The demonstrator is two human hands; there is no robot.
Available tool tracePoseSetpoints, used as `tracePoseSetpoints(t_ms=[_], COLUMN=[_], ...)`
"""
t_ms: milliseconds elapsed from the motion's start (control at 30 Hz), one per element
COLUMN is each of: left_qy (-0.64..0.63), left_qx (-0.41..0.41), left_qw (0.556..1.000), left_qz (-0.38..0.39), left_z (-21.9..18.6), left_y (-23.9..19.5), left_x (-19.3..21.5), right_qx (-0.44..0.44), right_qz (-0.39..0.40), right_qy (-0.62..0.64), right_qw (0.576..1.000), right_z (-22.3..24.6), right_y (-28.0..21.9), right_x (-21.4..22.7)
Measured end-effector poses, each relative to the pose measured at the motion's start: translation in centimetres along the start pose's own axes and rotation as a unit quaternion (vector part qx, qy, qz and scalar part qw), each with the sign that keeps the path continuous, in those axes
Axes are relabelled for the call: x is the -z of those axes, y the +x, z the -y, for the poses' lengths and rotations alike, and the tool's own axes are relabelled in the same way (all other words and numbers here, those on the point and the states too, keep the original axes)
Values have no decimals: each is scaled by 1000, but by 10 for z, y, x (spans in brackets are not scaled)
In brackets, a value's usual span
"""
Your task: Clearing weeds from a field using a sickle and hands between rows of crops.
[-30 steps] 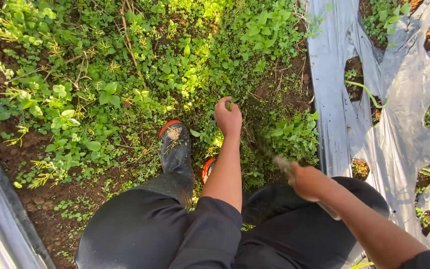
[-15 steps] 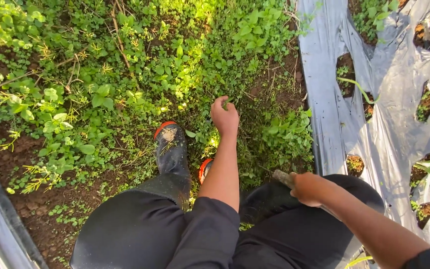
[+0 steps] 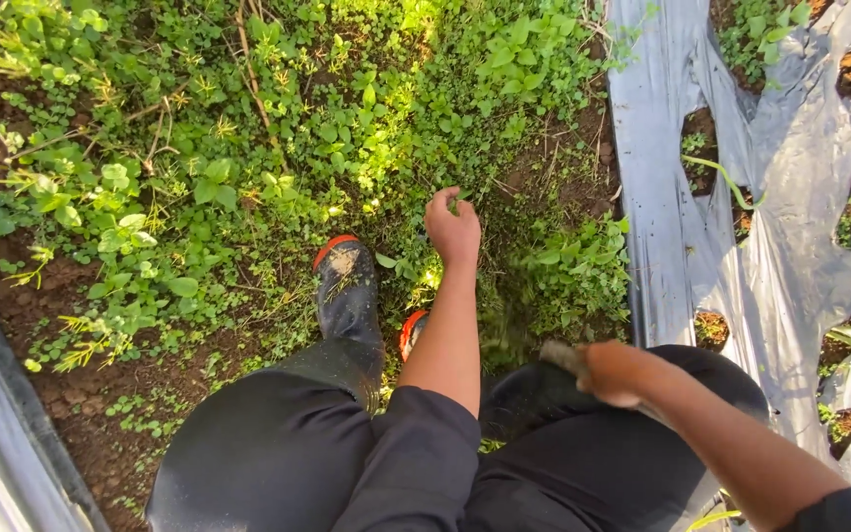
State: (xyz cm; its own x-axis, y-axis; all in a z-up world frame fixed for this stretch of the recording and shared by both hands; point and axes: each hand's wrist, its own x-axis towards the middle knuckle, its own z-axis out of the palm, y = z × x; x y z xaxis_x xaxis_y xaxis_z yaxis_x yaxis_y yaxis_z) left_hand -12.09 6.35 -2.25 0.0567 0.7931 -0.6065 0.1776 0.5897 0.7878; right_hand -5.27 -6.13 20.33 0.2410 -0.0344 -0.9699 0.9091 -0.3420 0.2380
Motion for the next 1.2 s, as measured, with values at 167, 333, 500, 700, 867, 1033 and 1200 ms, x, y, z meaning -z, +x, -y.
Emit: tracePoseSetpoints(t_ms=[167, 333, 500, 700, 867, 1033, 1200], left_qy=[22, 25, 38, 97, 161, 283, 430], left_qx=[17, 8, 58, -54, -273, -451, -460], left_qw=[999, 1000, 998, 991, 937, 819, 748], left_qz=[15, 7, -4, 72, 146, 213, 210], left_z=[2, 1, -14, -31, -35, -8, -2], left_y=[-1, 0, 1, -34, -80, -102, -110], left_x=[-1, -6, -3, -34, -73, -116, -126], right_qx=[2, 5, -78, -15, 20, -11, -52], right_qz=[-132, -257, -253, -326, -291, -341, -369], right_qy=[52, 174, 400, 710, 791, 739, 749], right_qw=[990, 951, 877, 624, 539, 581, 547], right_z=[-12, -33, -64, -60, -64, -59, -64], right_y=[-9, -57, -79, -77, -52, -61, -76], right_x=[7, 32, 24, -35, -79, -88, -81])
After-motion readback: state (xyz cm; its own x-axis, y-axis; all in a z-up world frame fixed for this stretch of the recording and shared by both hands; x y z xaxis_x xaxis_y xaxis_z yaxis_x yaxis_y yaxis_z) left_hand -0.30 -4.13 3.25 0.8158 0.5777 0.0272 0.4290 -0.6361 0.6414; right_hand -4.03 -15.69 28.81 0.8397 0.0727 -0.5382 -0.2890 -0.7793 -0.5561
